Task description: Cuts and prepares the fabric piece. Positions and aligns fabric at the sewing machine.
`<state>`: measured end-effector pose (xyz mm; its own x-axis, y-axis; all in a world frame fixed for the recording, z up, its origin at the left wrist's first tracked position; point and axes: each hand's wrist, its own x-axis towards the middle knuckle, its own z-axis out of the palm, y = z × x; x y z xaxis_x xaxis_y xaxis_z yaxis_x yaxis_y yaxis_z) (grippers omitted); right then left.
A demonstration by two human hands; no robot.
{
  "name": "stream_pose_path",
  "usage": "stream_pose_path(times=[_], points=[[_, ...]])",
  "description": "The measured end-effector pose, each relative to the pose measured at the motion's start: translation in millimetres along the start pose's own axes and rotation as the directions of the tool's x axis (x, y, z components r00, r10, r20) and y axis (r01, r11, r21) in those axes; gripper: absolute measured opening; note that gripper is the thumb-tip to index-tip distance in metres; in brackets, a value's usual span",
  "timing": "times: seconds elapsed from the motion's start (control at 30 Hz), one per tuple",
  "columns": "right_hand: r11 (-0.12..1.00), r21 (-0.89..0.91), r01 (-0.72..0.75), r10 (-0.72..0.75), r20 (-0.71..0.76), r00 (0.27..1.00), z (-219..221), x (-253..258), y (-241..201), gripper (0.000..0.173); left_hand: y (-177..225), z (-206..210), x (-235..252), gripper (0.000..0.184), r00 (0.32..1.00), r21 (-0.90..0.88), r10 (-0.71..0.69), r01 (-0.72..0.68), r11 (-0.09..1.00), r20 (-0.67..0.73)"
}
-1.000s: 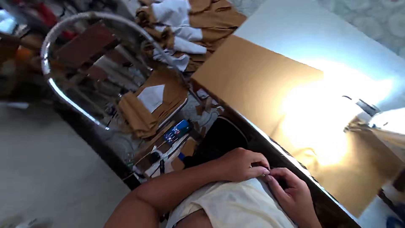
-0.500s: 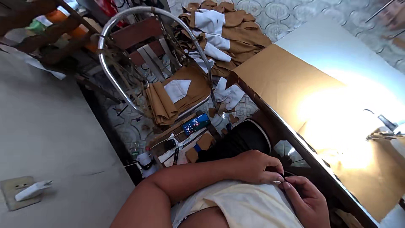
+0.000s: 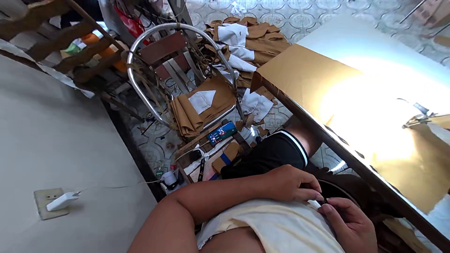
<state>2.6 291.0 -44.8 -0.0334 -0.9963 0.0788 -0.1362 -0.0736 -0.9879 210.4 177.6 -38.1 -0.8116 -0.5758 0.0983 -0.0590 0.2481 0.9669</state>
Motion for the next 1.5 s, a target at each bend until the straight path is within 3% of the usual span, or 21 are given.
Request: stream_pose_path(times=[0.2, 0.4, 0.67, 0.83, 0.97, 1.07, 1.17, 1.27, 1.37, 1.5], points=[[1.0, 0.004, 0.004, -0.004, -0.069, 0.998, -20, 7, 9, 0.008, -4, 4, 31, 0.023, 0.998, 0.024, -0.014, 0.012, 1.0, 0.061], [0.996, 0.029, -0.085, 0.087, -0.103, 0.991, -49, 10, 22, 0.007, -9, 19, 79, 0.024, 0.992, 0.046, -0.033, 0.027, 0.999, 0.119], [0.983, -0.115, -0.142, 0.11, -0.251, 0.962, -78, 8, 33, 0.011, -23, 35, 131, 0.022, 0.979, 0.138, 0.063, -0.09, 0.986, 0.192], [0.983, -0.06, -0.174, 0.147, -0.308, 0.94, -67, 12, 43, 0.019, -37, 19, 134, 0.023, 0.959, 0.224, 0.031, -0.096, 0.97, 0.28], [0.975, -0.015, -0.224, 0.211, -0.281, 0.936, -57, 27, 39, 0.023, -41, -6, 139, 0.022, 0.936, 0.287, 0.079, -0.184, 0.94, 0.342], [0.961, -0.172, -0.218, 0.162, -0.289, 0.943, -63, 48, 32, 0.025, -35, -29, 166, 0.021, 0.914, 0.346, 0.154, -0.293, 0.891, 0.376], [0.902, -0.395, -0.174, 0.022, -0.361, 0.932, -83, 82, 22, 0.028, -22, -48, 221, 0.022, 0.893, 0.468, 0.214, -0.396, 0.79, 0.395], [0.741, -0.638, -0.209, -0.108, -0.421, 0.9, -115, 121, 18, 0.029, -20, -53, 288, 0.022, 0.884, 0.61, 0.226, -0.448, 0.653, 0.408], [0.588, -0.78, -0.216, -0.188, -0.392, 0.901, -145, 149, 26, 0.035, -30, -51, 338, 0.03, 0.899, 0.724, 0.11, -0.41, 0.554, 0.425], [0.536, -0.824, -0.182, -0.165, -0.314, 0.935, -161, 154, 42, 0.046, -63, -49, 350, 0.034, 0.926, 0.697, 0.138, -0.356, 0.622, 0.35]])
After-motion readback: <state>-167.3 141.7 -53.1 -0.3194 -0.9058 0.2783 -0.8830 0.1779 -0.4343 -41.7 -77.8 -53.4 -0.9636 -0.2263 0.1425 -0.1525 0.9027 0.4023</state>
